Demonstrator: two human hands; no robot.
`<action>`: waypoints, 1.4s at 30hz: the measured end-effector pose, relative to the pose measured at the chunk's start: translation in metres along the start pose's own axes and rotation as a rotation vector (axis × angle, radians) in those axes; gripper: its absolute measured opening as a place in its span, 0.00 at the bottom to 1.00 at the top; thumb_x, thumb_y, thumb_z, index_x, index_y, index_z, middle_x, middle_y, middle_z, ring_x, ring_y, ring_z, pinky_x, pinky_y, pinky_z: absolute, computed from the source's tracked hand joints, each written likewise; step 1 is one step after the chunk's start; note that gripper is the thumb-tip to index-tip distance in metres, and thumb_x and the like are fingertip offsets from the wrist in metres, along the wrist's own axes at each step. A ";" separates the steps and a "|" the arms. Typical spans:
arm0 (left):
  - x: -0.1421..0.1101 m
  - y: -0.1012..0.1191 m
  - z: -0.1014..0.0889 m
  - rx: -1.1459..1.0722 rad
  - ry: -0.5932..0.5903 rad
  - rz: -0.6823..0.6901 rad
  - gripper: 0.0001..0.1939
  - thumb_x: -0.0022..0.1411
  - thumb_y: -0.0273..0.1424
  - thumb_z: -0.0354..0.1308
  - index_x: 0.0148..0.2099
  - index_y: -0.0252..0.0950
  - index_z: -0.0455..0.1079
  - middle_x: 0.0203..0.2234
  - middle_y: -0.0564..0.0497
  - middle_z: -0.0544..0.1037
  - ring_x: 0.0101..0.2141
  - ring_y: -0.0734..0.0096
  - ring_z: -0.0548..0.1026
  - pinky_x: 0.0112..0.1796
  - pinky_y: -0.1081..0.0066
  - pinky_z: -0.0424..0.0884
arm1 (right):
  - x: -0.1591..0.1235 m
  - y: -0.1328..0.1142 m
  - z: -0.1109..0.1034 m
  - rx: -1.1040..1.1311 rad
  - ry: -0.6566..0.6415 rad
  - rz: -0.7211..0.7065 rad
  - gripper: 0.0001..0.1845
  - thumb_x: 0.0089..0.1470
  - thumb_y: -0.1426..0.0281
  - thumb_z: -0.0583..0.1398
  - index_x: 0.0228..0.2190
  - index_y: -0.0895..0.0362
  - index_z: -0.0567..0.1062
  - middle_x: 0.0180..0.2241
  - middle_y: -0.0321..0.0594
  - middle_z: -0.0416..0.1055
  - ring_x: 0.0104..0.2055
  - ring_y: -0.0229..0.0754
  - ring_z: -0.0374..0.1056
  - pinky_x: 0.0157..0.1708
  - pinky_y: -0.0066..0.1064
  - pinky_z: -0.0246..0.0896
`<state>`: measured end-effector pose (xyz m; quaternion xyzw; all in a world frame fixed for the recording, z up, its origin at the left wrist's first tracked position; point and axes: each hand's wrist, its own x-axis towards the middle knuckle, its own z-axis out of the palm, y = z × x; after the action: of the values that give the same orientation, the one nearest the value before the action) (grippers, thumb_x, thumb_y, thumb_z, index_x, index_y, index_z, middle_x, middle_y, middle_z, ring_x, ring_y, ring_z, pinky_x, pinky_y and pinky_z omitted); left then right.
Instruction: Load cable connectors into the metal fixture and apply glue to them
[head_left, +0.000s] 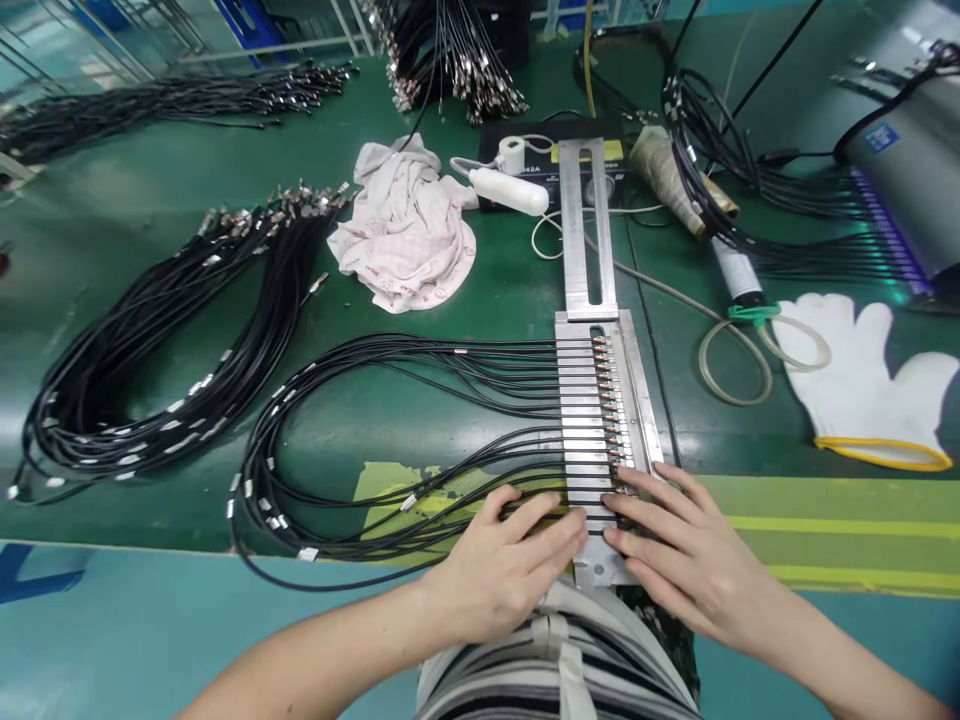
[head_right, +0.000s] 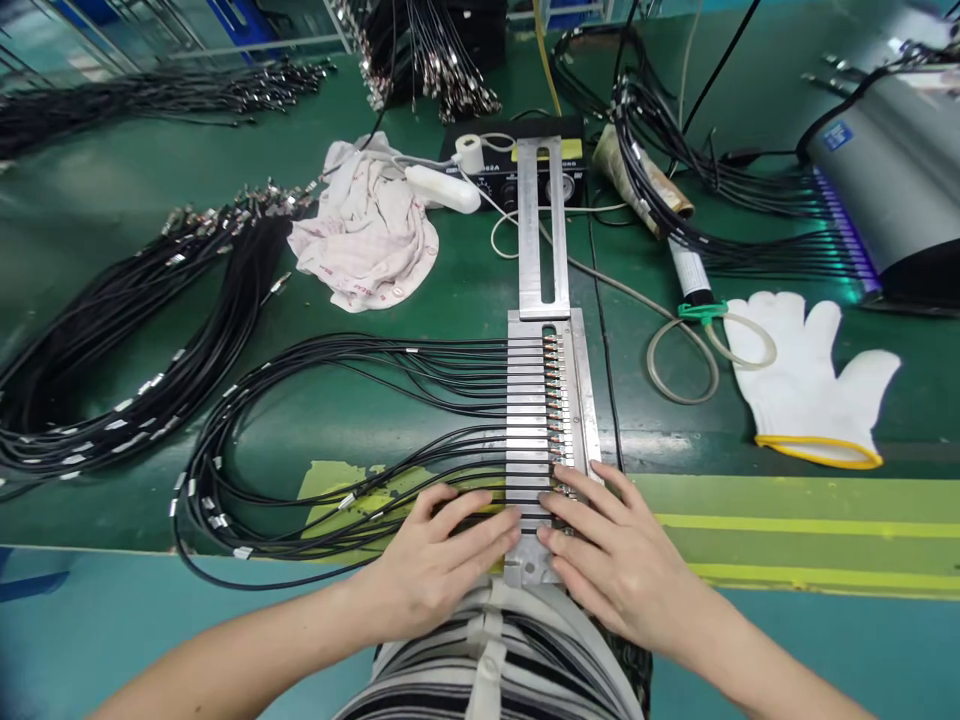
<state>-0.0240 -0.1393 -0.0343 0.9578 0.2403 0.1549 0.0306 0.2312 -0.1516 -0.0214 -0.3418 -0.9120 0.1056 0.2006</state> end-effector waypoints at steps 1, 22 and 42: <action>-0.001 0.000 0.001 0.024 -0.011 0.013 0.16 0.64 0.28 0.47 0.52 0.37 0.68 0.59 0.55 0.62 0.53 0.62 0.60 0.46 0.60 0.58 | -0.002 0.001 0.001 -0.028 -0.009 -0.039 0.14 0.53 0.75 0.57 0.43 0.58 0.73 0.47 0.45 0.72 0.59 0.52 0.55 0.57 0.55 0.46; 0.069 -0.026 -0.041 -0.007 -0.194 0.241 0.09 0.66 0.31 0.45 0.44 0.35 0.64 0.40 0.48 0.71 0.43 0.63 0.66 0.43 0.61 0.59 | 0.047 0.041 -0.053 -0.026 -0.119 0.287 0.12 0.58 0.70 0.51 0.38 0.53 0.75 0.39 0.38 0.74 0.48 0.40 0.64 0.52 0.33 0.56; 0.293 -0.163 0.021 0.260 -0.012 -0.101 0.14 0.61 0.25 0.49 0.49 0.31 0.66 0.45 0.41 0.70 0.50 0.58 0.64 0.46 0.60 0.62 | 0.059 0.216 -0.081 -0.291 0.095 1.180 0.14 0.56 0.66 0.53 0.40 0.61 0.69 0.37 0.49 0.73 0.39 0.48 0.71 0.35 0.36 0.61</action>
<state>0.1537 0.1426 0.0070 0.9413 0.3059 0.1151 -0.0845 0.3511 0.0528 -0.0025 -0.8177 -0.5640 0.0579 0.0998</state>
